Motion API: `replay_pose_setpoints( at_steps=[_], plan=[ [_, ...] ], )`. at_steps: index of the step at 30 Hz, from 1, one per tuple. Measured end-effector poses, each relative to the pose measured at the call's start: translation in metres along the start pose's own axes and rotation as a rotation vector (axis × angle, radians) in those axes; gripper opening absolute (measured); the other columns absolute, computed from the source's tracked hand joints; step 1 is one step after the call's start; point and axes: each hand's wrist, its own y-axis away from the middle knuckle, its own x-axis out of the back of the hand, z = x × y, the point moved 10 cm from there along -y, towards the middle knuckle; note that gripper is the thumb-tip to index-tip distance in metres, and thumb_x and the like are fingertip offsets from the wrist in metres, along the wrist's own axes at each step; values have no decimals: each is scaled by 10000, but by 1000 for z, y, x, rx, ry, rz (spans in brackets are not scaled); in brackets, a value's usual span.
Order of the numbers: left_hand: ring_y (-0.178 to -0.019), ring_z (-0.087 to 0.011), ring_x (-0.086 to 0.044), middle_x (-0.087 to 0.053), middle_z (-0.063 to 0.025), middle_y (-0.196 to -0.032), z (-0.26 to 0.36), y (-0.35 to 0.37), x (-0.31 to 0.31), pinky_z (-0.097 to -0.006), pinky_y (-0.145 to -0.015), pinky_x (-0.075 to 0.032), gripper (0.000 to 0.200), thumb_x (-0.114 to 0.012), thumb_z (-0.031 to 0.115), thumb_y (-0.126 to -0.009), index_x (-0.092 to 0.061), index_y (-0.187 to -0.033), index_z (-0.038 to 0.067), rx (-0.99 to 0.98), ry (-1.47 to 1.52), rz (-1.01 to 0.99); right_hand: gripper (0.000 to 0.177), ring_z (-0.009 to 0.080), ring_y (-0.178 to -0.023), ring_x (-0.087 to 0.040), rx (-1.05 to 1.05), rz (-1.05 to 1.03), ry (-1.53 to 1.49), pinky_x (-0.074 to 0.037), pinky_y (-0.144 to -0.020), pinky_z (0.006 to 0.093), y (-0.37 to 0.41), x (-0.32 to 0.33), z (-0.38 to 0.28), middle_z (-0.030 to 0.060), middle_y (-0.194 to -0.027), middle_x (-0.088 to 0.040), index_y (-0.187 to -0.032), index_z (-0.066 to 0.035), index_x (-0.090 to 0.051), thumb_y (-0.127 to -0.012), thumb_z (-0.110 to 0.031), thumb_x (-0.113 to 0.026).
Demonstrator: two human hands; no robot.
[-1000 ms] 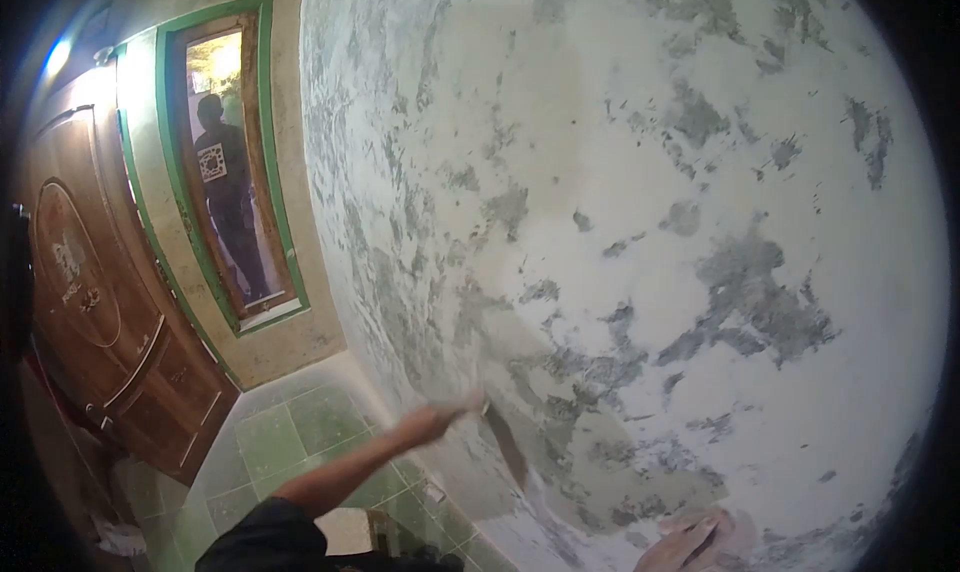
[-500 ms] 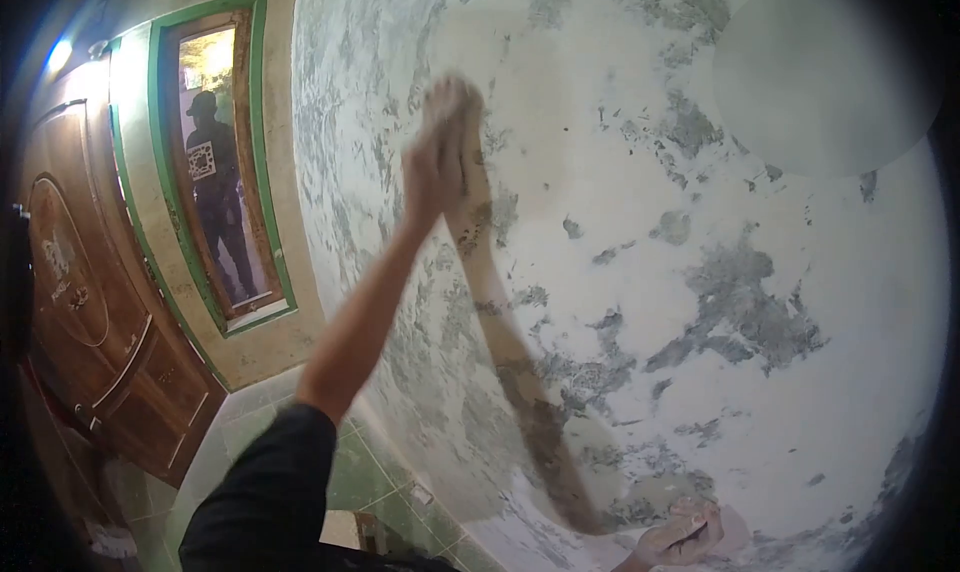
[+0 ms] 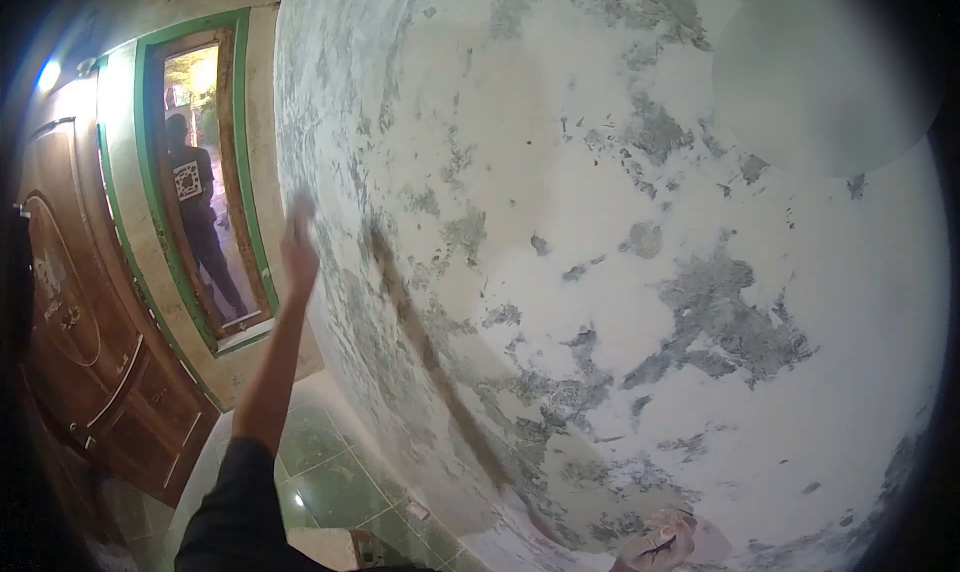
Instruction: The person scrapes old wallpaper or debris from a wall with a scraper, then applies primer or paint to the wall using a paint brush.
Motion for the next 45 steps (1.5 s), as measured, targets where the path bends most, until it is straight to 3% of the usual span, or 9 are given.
replay_pose_setpoints(
  at_steps=[8, 15, 19, 25, 28, 32, 37, 40, 45],
  plan=[
    [-1395, -369, -406, -476, -266, -1429, 227, 89, -115, -431, -1133, -327, 406, -447, 28, -974, -517, -1373, 1, -486, 306, -273, 176, 170, -625, -450, 12, 10, -9, -440, -618, 326, 5, 2, 5, 63, -679, -504, -1073, 31, -524, -989, -84, -419],
    [-1335, -246, -501, -563, -91, -1402, 30, 555, -51, -365, -1129, -373, 697, -395, -154, -764, -597, -1348, 168, 129, 335, -1331, 178, 173, -621, -459, 54, -34, -37, -446, -624, 327, 4, 0, 3, 65, -685, -508, -1074, 34, -525, -986, -84, -424],
    [-711, -341, -646, -657, -268, -918, -138, 329, 1, -480, -619, -474, 272, -423, 77, -1025, -611, -1186, -37, 371, -424, -645, 187, 174, -619, -468, 62, -58, -44, -454, -633, 329, -1, -7, -2, 61, -678, -507, -1079, 38, -526, -990, -94, -429],
    [-1149, -233, -645, -663, -194, -1218, 89, -53, -36, -324, -934, -485, 278, -474, 80, -1019, -607, -1242, -21, -226, 32, 13, 206, 177, -625, -482, 61, -90, 6, -482, -682, 380, 6, -4, -2, 53, -683, -511, -1077, 44, -535, -1004, -122, -439],
    [-706, -180, -688, -674, -245, -812, 87, 0, -101, -329, -592, -521, 233, -564, 104, -968, -627, -1149, -29, 62, -34, -181, 214, 184, -620, -482, 86, -79, -22, -486, -702, 413, 5, -2, 4, 60, -698, -518, -1066, 46, -539, -1007, -135, -442],
    [-1307, -320, -524, -566, -212, -1357, 68, 261, -106, -377, -1027, -447, 294, -470, 37, -985, -603, -1245, 6, -145, 195, -359, 215, 182, -599, -465, 198, -65, 10, -468, -684, 395, -2, -13, -18, 58, -660, -512, -1060, 50, -529, -1010, -137, -436],
    [-1224, -343, -573, -561, -168, -1369, 7, 544, -20, -405, -997, -467, 425, -397, -42, -935, -583, -1294, 89, 403, 252, -1269, 253, 170, -582, -456, 46, -120, 5, -445, -639, 361, 8, -7, 3, 62, -668, -516, -1075, 61, -526, -984, -168, -467],
    [-1092, -392, -632, -640, -228, -1207, -94, 426, 6, -438, -898, -503, 340, -391, 48, -1003, -591, -1277, 32, 389, -166, -705, 266, 171, -585, -460, 108, -138, -31, -449, -629, 352, 6, -10, -1, 65, -683, -521, -1082, 67, -526, -981, -173, -470],
    [-1160, -347, -619, -591, -227, -1309, 57, 66, -18, -391, -898, -506, 351, -399, 23, -1008, -561, -1319, 2, 148, -54, -173, 156, 165, -569, -451, 78, -122, -33, -492, -741, 404, 4, -11, -4, 27, -624, -508, -1111, 31, -485, -1008, -68, -422]
  ],
)
